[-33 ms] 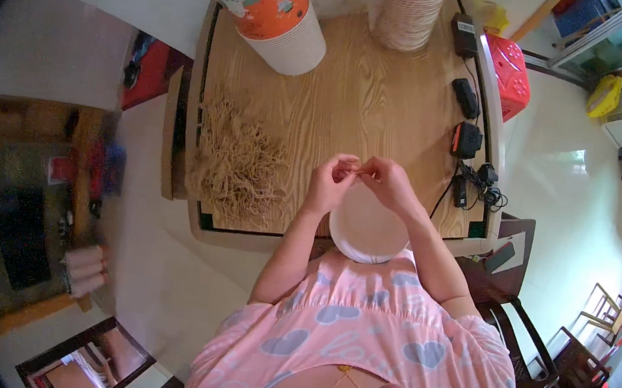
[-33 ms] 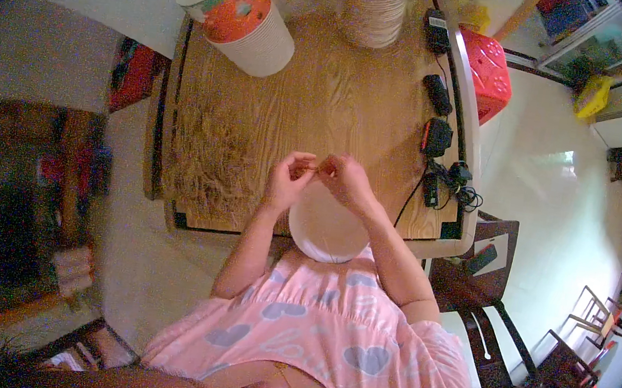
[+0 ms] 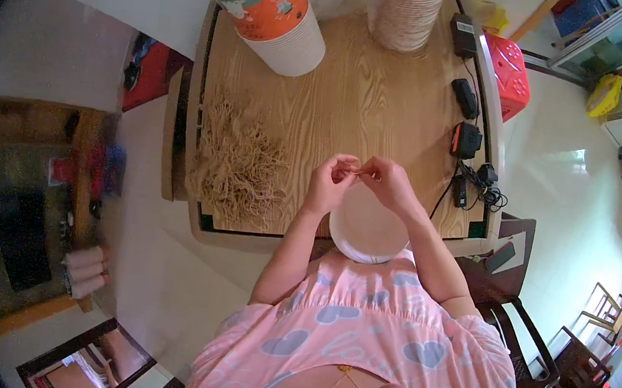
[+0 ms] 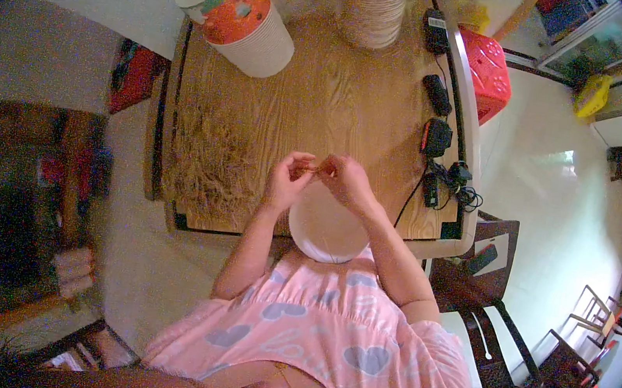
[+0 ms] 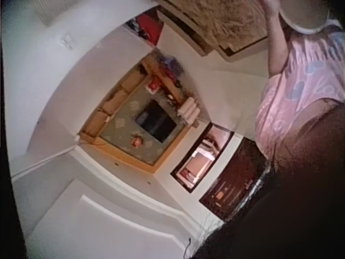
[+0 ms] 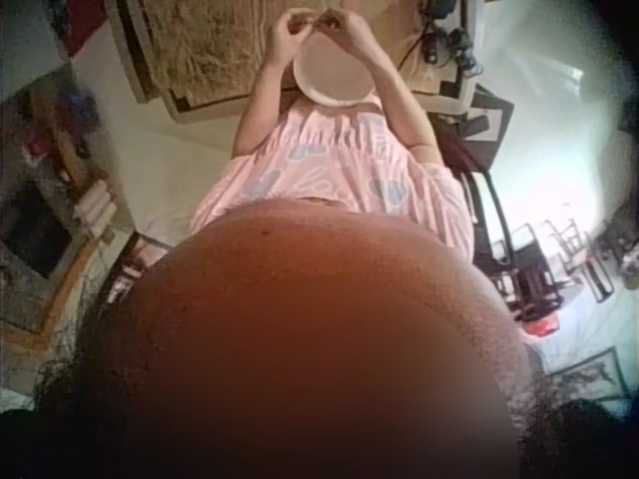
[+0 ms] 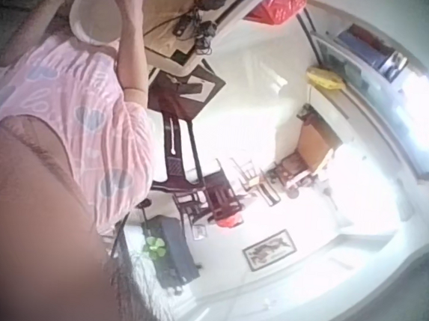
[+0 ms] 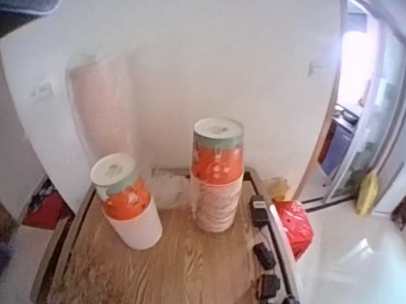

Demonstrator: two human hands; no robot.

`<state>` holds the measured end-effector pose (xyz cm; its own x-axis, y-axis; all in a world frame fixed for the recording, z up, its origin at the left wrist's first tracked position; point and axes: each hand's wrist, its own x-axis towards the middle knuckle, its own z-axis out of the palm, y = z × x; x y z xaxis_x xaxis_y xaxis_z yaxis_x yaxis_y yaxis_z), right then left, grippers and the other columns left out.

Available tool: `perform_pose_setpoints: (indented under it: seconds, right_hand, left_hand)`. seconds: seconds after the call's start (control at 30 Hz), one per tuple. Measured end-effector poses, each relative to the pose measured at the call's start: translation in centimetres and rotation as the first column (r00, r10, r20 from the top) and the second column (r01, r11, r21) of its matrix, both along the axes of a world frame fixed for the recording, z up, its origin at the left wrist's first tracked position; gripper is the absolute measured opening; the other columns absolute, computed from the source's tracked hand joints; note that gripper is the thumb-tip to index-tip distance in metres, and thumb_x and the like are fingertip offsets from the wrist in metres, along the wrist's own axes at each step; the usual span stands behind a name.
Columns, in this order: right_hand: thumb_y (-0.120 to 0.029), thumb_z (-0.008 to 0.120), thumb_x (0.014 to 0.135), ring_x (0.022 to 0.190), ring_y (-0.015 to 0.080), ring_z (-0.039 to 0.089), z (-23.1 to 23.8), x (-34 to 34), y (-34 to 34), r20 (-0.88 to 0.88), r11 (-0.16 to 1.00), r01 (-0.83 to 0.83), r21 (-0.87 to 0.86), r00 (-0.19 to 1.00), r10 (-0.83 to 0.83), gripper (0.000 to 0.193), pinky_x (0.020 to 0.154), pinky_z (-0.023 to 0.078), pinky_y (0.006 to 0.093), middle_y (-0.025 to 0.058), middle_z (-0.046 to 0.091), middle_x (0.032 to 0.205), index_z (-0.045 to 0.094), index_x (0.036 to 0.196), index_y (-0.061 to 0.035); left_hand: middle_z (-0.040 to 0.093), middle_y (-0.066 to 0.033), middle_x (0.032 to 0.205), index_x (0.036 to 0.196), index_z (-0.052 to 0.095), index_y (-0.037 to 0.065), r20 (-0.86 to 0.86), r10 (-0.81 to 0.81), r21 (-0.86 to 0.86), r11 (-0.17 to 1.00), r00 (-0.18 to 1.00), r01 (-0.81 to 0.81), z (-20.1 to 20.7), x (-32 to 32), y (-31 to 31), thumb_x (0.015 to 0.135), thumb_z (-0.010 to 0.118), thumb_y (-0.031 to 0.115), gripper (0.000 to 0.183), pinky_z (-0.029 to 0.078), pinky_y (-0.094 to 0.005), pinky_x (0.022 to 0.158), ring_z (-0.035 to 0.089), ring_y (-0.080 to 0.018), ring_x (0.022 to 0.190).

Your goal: Packing paper cups with brown fibrous padding material.

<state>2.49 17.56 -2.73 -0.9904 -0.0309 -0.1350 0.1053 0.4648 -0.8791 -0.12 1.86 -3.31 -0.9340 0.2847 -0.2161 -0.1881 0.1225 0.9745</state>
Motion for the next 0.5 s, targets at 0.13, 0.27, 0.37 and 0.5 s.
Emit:
perform_pose_setpoints:
  seconds: [0.13,0.27,0.37,0.5]
  right_hand:
    - [-0.013,0.064,0.073,0.066,0.028,0.06,0.5,0.1,-0.1,0.014,0.998,0.065,-0.014,0.998,-0.065,0.012,0.06,0.047,0.0368,0.014,0.062,0.074,0.061,0.078,-0.0024]
    - [-0.014,0.064,0.074,0.067,0.0277,0.061,0.4,0.2,0.0,0.029,0.995,0.084,-0.06,0.996,-0.083,0.013,0.06,0.047,0.0359,0.0138,0.062,0.073,0.061,0.077,-0.0028]
    - [-0.015,0.065,0.073,0.067,0.0272,0.061,-0.2,0.1,-0.1,0.037,0.996,0.082,-0.035,0.996,-0.081,0.013,0.059,0.047,0.0352,0.0134,0.063,0.074,0.06,0.076,-0.0033]
    - [-0.014,0.064,0.073,0.067,0.0293,0.06,0.3,0.1,-0.3,0.03,0.997,0.072,-0.035,0.997,-0.071,0.012,0.059,0.047,0.0371,0.0139,0.061,0.072,0.06,0.075,-0.0036]
  left_hand:
    - [0.063,-0.0034,0.088,0.095,0.062,0.003,0.056,-0.003,0.032,0.999,0.998,0.001,-0.8,0.1,-0.8,0.078,0.061,-0.002,0.018,0.047,-0.0247,0.077,0.058,-0.011,0.082]
    - [0.063,-0.0016,0.081,0.091,0.064,0.001,0.092,-0.014,-0.005,1.0,0.996,0.014,-1.1,-0.1,-0.8,0.08,0.062,0.003,0.012,0.047,-0.0221,0.068,0.057,-0.0078,0.073]
    - [0.064,-0.0014,0.08,0.088,0.064,0.001,0.073,-0.005,-0.015,1.0,0.997,0.006,-1.1,-0.2,-0.5,0.081,0.062,0.007,0.01,0.047,-0.0215,0.066,0.057,-0.0069,0.071]
    - [0.063,-0.0028,0.081,0.086,0.063,0.001,-0.023,0.033,-0.118,0.992,0.999,-0.036,-0.2,-0.1,0.0,0.081,0.062,0.008,0.009,0.046,-0.0242,0.067,0.058,-0.0091,0.074]
